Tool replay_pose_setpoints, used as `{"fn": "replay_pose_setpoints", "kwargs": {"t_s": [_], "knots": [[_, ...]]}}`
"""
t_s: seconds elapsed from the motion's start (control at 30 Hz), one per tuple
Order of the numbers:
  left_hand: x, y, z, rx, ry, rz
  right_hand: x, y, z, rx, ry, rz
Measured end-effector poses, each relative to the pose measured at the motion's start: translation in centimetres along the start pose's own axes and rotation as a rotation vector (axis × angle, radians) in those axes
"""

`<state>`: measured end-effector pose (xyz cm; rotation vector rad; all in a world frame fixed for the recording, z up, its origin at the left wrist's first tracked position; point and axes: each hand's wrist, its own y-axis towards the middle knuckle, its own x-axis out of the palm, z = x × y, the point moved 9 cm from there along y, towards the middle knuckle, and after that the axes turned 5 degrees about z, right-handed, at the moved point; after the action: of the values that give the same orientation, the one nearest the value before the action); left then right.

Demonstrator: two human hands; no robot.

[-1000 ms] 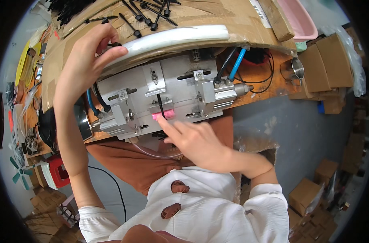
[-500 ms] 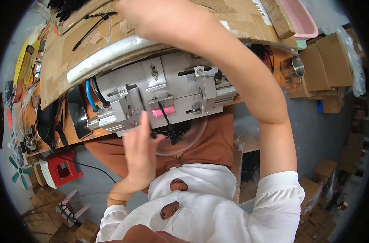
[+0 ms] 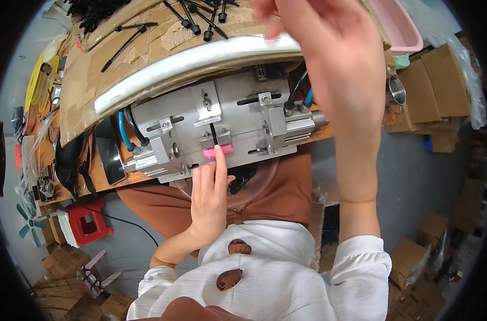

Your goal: The person picks up a cable tie from a pile on the table, places one end into the slot of a machine, and then presses the cable tie down into the machine using their fingers.

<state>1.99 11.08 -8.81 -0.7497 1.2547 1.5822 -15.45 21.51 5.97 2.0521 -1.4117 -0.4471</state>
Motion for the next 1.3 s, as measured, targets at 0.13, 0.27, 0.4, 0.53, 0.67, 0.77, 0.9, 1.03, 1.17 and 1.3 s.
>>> {"fn": "replay_pose_setpoints", "kwargs": {"t_s": [0.13, 0.27, 0.4, 0.53, 0.67, 0.77, 0.9, 1.03, 1.17, 1.3], "knots": [[-2.6, 2.1, -0.8, 0.067, -0.135, -0.061, 2.5, -9.4, -1.2, 0.037, -0.252, -0.158], [-9.8, 11.7, -6.7, -0.019, 0.002, 0.327, 5.5, -16.8, -0.2, -0.106, -0.609, -0.242], [-10.4, 19.2, -13.6, -0.013, 0.167, 0.430, 7.8, -19.3, 2.8, -0.014, -0.667, -0.335], [-8.0, 22.0, -14.2, -0.039, 0.208, 0.239, 8.6, -19.1, 3.6, 0.016, -0.740, -0.382], [-8.2, 21.1, -14.0, -0.120, 0.236, 0.148, 8.6, -18.3, 2.9, 0.023, -0.768, -0.409], [-11.1, 16.4, -9.8, -0.044, -0.005, 0.342, 8.3, -14.8, 0.8, -0.014, -0.820, -0.502], [-11.4, 6.6, -5.2, -0.073, -0.162, 0.459, 9.2, -4.2, -0.5, -0.380, -1.058, -0.235], [-5.2, -0.1, -1.5, -0.040, -0.251, 0.189, 12.8, 4.6, 6.8, -0.322, -1.247, -0.447], [-1.1, -0.8, 0.5, 0.026, -0.104, 0.006, 14.0, 6.4, 8.6, -0.094, -1.248, -0.824], [0.2, -0.3, 0.5, -0.037, -0.179, -0.088, 10.0, 7.4, 4.6, 0.137, -0.767, -0.748]]}}
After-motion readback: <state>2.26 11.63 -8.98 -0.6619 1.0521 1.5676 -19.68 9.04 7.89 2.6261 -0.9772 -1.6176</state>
